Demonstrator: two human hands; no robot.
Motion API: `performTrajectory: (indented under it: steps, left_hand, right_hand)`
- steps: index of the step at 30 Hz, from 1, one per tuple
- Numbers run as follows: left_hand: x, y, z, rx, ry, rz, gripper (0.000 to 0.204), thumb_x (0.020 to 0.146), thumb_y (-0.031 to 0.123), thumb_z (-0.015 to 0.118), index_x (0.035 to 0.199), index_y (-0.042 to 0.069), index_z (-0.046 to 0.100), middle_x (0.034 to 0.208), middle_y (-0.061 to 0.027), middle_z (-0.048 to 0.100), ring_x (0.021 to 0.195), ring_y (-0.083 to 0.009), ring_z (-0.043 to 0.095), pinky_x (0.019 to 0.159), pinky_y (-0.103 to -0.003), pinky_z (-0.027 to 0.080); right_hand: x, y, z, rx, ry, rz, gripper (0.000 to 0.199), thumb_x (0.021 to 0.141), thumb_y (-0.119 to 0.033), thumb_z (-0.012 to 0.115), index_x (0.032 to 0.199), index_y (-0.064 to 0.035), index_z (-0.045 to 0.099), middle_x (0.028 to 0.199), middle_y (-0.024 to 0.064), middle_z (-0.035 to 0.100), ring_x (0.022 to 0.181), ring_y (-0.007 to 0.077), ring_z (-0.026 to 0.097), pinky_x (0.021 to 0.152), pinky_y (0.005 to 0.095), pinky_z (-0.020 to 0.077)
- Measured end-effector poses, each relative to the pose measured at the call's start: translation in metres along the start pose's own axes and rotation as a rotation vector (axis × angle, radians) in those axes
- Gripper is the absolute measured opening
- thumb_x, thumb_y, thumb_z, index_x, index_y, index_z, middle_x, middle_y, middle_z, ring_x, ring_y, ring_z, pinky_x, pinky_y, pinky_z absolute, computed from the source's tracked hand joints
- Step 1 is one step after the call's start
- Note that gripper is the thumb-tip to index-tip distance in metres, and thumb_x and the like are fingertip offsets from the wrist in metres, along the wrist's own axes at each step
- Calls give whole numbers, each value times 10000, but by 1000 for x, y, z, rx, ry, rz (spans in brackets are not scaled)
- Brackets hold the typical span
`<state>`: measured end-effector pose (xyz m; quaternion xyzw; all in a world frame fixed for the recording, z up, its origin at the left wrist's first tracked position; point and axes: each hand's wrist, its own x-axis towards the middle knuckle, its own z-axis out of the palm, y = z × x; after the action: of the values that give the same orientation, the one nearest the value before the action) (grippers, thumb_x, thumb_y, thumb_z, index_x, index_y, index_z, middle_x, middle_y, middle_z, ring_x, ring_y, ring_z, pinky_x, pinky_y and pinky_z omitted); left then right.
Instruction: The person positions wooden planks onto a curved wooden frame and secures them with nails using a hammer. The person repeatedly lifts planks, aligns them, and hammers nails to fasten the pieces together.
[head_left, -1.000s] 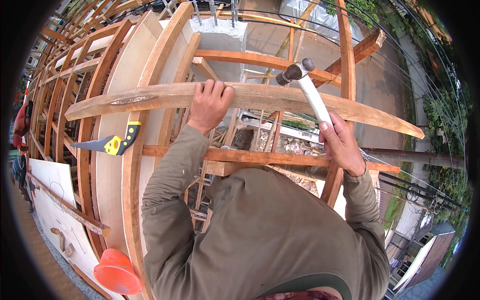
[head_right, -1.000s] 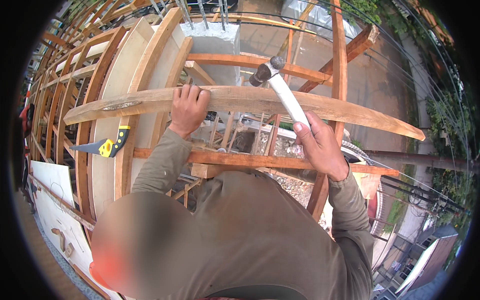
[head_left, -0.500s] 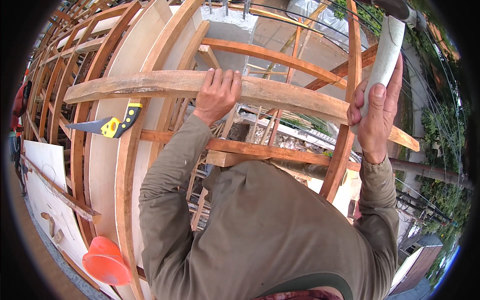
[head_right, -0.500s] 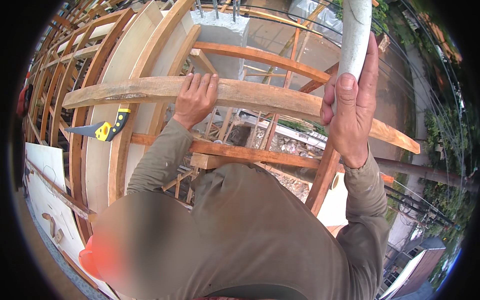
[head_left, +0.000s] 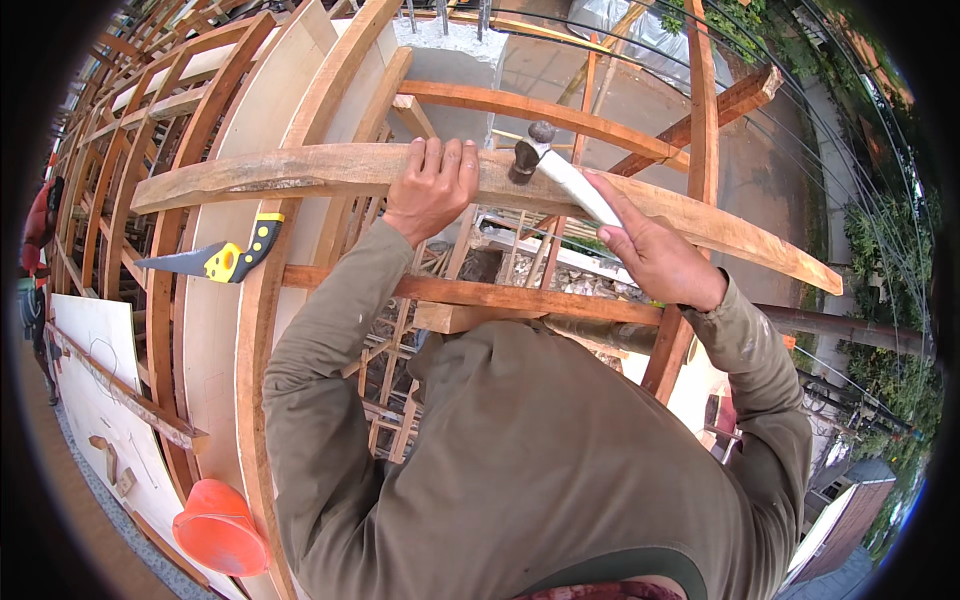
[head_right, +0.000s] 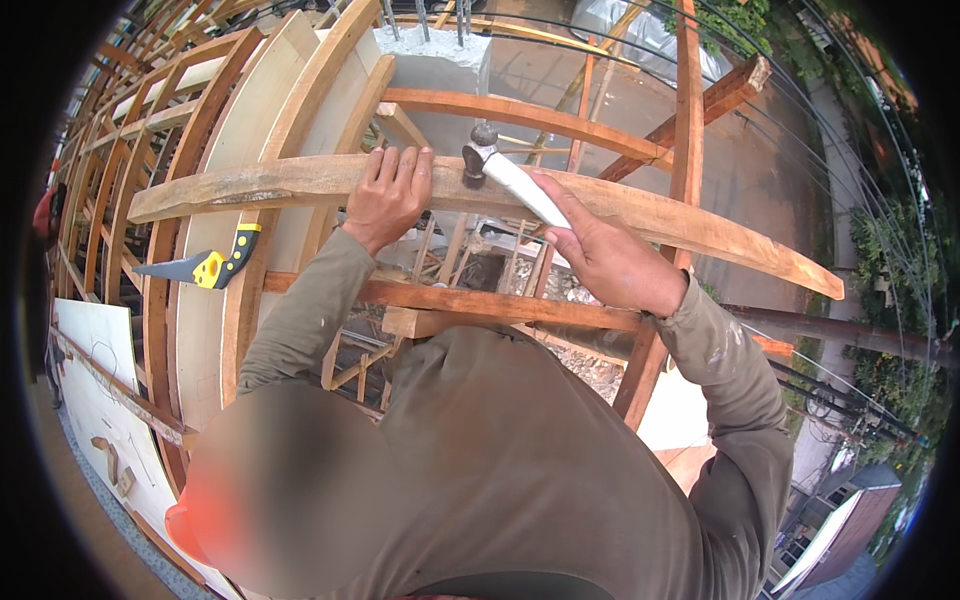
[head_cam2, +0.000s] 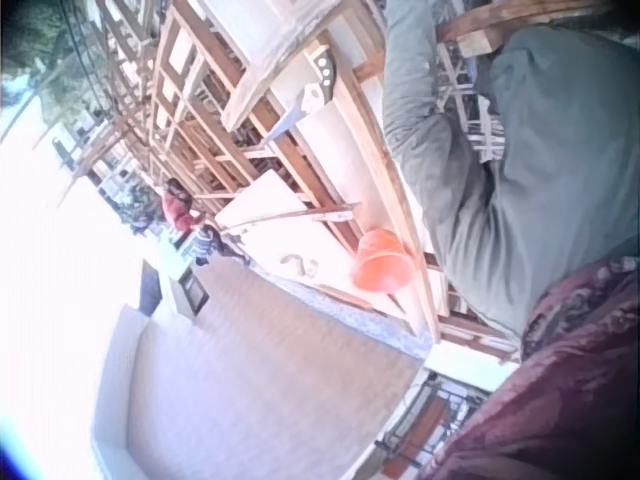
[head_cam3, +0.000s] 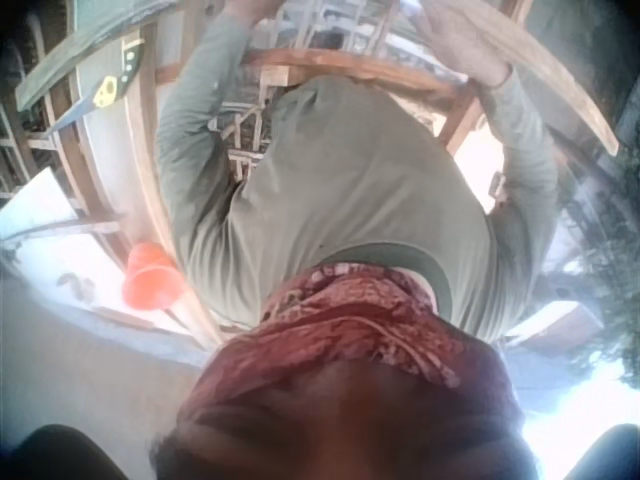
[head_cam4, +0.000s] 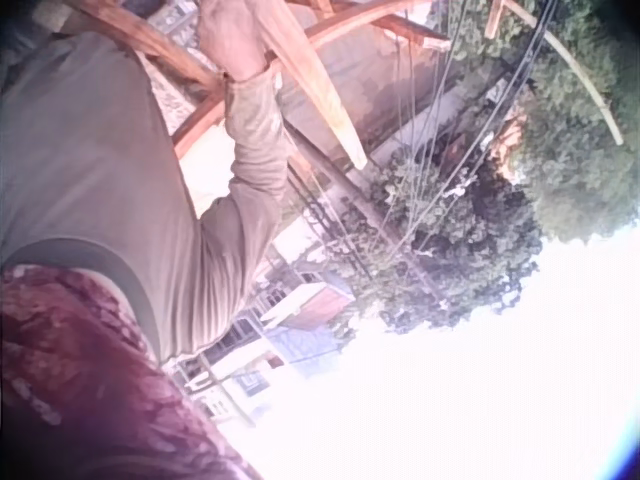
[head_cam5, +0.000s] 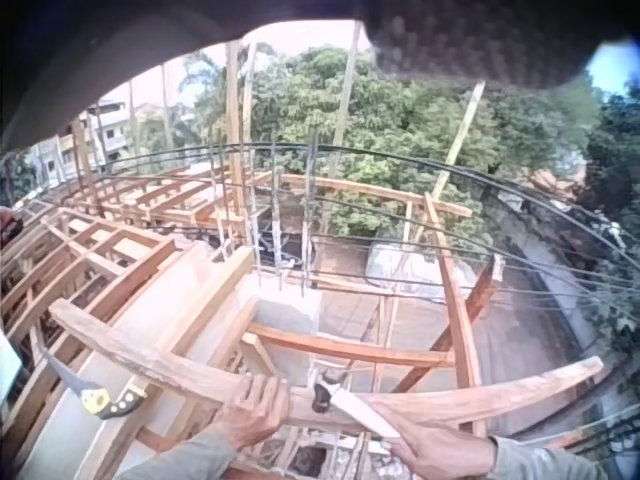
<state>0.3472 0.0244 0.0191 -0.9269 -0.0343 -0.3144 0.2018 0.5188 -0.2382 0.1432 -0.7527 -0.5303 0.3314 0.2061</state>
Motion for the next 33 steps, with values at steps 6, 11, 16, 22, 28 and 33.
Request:
performTrajectory:
  steps: [6,11,16,22,28,33]
  left_hand:
    - [16,-13,-7,-208,-292,-53,424,782,193,746,1156,12,661,1053,-144,722,983,-301,696,879,-425,549]
    - [68,-27,-26,-393,-727,-213,489,721,346,837,1100,63,714,930,-140,739,870,-332,723,772,-439,573]
    - [93,-44,-11,-467,-806,-180,567,686,483,866,1043,58,751,899,-169,741,885,-362,721,787,-471,568]
    - [84,-45,-10,-489,-767,-239,686,662,480,890,1161,49,702,956,-186,736,960,-373,702,868,-472,546]
    - [53,-34,-19,-257,-485,-209,914,590,551,917,1299,64,607,1205,-149,679,1201,-316,611,1070,-478,425]
    - [43,-38,-15,-142,-466,-131,984,548,516,943,1328,47,567,1208,-160,658,1230,-306,586,1165,-522,347]
  right_hand:
    - [-29,8,5,420,377,37,554,1076,-399,503,1482,-31,419,1106,131,648,804,165,652,779,356,543]
    - [-62,38,9,863,763,69,354,1002,-301,686,1147,-10,546,731,-21,551,429,33,450,379,206,383]
    - [-103,86,-7,876,1331,-19,132,977,-84,633,1059,-37,540,730,-12,528,540,63,509,477,239,458]
    - [-164,154,-33,1494,1422,-97,246,1025,-207,655,862,-111,496,667,-51,407,542,41,420,459,223,410]
    - [-160,299,-23,1793,1533,229,202,1029,-261,638,1079,-107,517,1009,117,617,881,247,627,783,442,576]
    - [-99,329,-21,2080,1487,52,646,1086,-469,402,1589,-169,131,1653,174,180,1508,429,260,1167,735,261]
